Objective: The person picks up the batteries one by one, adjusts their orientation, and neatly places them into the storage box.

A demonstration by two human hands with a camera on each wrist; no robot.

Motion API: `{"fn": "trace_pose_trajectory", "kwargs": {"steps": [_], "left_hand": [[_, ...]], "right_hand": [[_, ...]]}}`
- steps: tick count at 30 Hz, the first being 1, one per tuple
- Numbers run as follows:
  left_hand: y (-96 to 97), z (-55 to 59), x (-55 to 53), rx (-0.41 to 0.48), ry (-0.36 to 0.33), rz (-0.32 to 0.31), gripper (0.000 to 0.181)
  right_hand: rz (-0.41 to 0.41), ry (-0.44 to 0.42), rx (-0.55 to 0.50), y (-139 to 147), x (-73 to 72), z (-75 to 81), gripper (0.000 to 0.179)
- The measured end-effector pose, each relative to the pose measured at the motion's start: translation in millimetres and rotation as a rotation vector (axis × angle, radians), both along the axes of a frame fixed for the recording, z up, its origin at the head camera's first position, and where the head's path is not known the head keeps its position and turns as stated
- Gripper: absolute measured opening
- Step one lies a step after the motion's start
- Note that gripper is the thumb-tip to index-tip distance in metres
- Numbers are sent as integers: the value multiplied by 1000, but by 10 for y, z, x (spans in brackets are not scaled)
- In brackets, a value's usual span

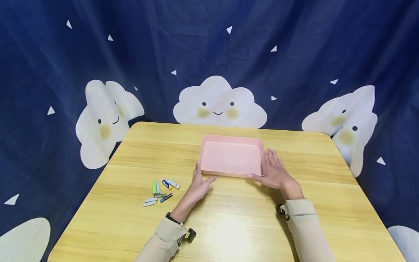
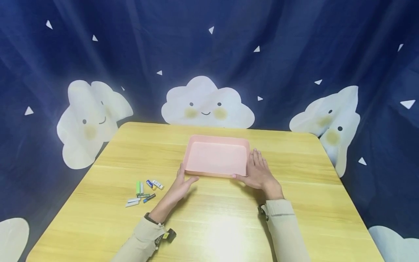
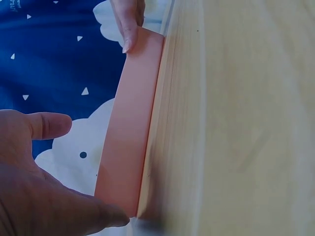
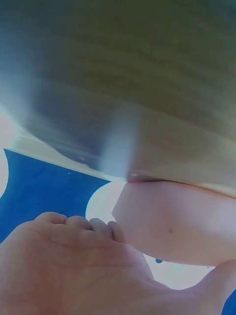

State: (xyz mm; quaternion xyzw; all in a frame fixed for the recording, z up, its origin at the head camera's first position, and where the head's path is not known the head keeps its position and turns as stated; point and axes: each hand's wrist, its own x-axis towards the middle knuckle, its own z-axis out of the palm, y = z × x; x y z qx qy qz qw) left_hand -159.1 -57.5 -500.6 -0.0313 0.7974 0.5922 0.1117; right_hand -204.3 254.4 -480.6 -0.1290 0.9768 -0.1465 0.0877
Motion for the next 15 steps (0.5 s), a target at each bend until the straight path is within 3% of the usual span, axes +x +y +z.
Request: {"fn": "trace_pose_trajectory", "kwargs": {"steps": [15], "left_hand": [[23, 48, 60, -22, -16, -36, 107]], "right_hand": [[4, -4, 2, -7, 21, 7, 124]]}}
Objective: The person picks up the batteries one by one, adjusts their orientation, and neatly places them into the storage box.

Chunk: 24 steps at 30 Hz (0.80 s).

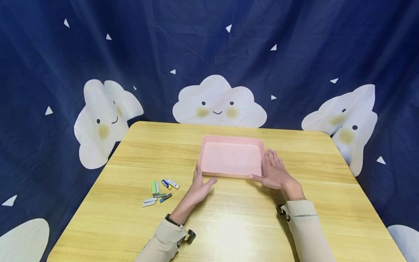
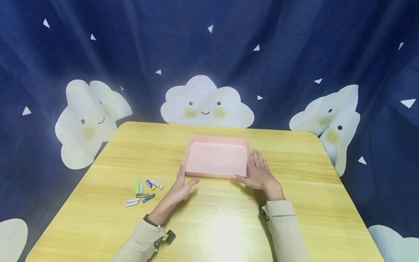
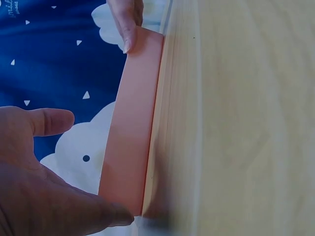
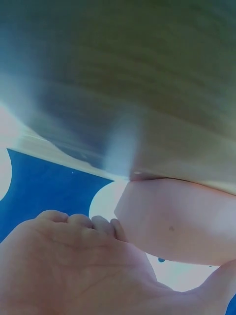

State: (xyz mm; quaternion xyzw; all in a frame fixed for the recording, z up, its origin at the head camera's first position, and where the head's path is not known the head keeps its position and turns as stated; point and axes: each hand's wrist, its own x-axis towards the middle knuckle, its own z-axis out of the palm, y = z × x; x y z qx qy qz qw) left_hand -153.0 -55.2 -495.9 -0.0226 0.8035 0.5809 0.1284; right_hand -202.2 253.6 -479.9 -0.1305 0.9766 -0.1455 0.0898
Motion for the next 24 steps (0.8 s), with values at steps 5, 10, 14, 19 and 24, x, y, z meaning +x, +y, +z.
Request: {"fn": "trace_pose_trajectory", "kwargs": {"steps": [5, 10, 14, 19, 24], "left_hand": [[-15, -5, -8, -20, 7, -8, 107], [-168, 99, -74, -122, 48, -49, 106], [-448, 315, -159, -205, 128, -64, 100], [-819, 547, -183, -327, 249, -139, 83], [-1131, 638, -123, -573, 361, -153, 72]], "right_hand": [[-5, -7, 1, 4, 3, -4, 124], [2, -18, 3, 6, -12, 0, 124], [5, -24, 6, 11, -24, 15, 125], [-3, -40, 3, 28, -13, 25, 127], [3, -44, 1, 4, -12, 4, 127]]}}
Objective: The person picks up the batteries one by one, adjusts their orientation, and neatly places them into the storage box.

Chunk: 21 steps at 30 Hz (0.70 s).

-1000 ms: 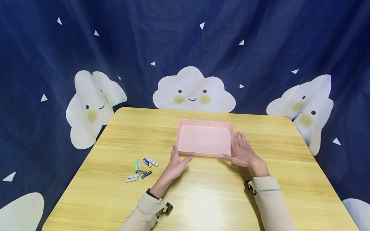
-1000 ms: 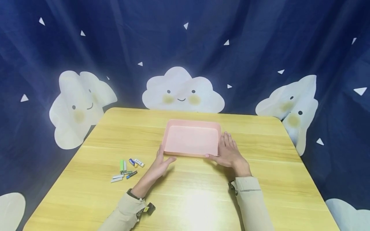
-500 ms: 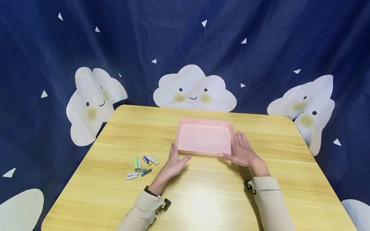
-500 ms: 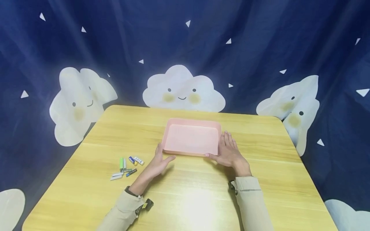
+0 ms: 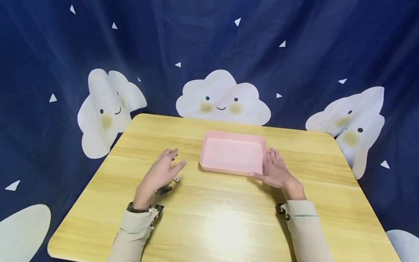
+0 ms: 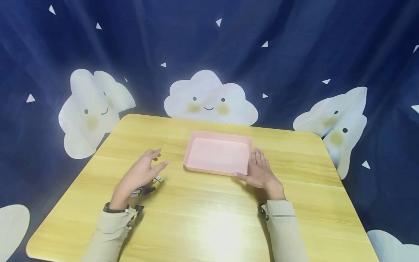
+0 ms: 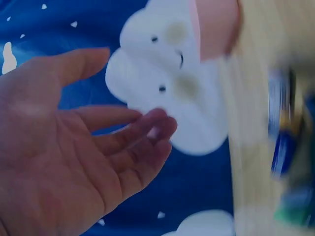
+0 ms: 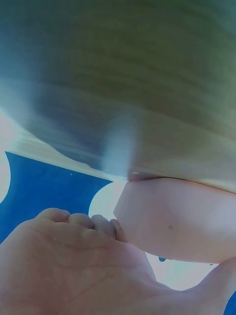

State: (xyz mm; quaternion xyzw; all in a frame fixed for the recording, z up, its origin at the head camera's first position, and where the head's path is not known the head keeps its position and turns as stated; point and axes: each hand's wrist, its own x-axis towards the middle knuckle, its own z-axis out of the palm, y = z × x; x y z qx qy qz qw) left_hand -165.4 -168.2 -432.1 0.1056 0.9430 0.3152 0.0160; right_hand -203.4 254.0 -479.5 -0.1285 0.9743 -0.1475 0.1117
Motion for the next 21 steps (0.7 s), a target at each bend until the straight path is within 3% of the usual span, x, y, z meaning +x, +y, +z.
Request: {"fn": "trace_pose_trajectory", "kwargs": {"steps": [5, 9, 13, 21], "left_hand": [[-196, -43, 20, -233, 109, -11, 65], [-290, -123, 60, -352, 159, -17, 58], [-342, -233, 95, -399, 176, -18, 47], [-277, -349, 118, -434, 152, -5, 55]], "right_hand": [[-10, -8, -6, 8, 5, -8, 127], [-9, -5, -11, 10, 6, -13, 126], [-5, -1, -11, 5, 4, -11, 126], [-6, -10, -16, 2, -20, 18, 127]]}}
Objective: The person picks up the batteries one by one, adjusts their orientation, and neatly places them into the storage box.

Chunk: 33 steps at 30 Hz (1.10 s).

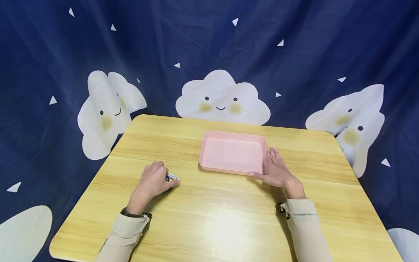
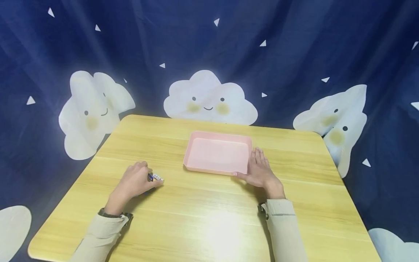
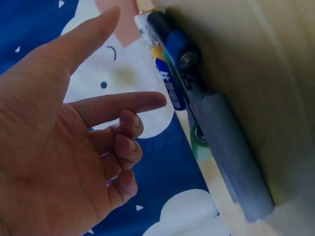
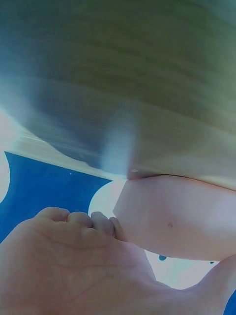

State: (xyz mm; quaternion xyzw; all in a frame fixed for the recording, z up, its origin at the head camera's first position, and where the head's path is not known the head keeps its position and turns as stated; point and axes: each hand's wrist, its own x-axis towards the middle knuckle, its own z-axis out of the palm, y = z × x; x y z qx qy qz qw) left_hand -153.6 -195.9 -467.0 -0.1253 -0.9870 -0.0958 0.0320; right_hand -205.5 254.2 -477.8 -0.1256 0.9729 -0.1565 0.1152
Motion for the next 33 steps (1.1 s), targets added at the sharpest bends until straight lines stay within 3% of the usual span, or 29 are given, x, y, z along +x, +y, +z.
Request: {"fn": "trace_pose_trajectory", "kwargs": {"steps": [12, 22, 33], "left_hand": [[57, -67, -38, -75, 103, -49, 64], [105, -89, -61, -98, 99, -65, 56], [145, -93, -103, -26, 37, -71, 48]], "right_hand": [[4, 9, 4, -23, -9, -8, 128], [-9, 11, 0, -17, -12, -18, 128], [-8, 27, 11, 7, -6, -15, 127]]}}
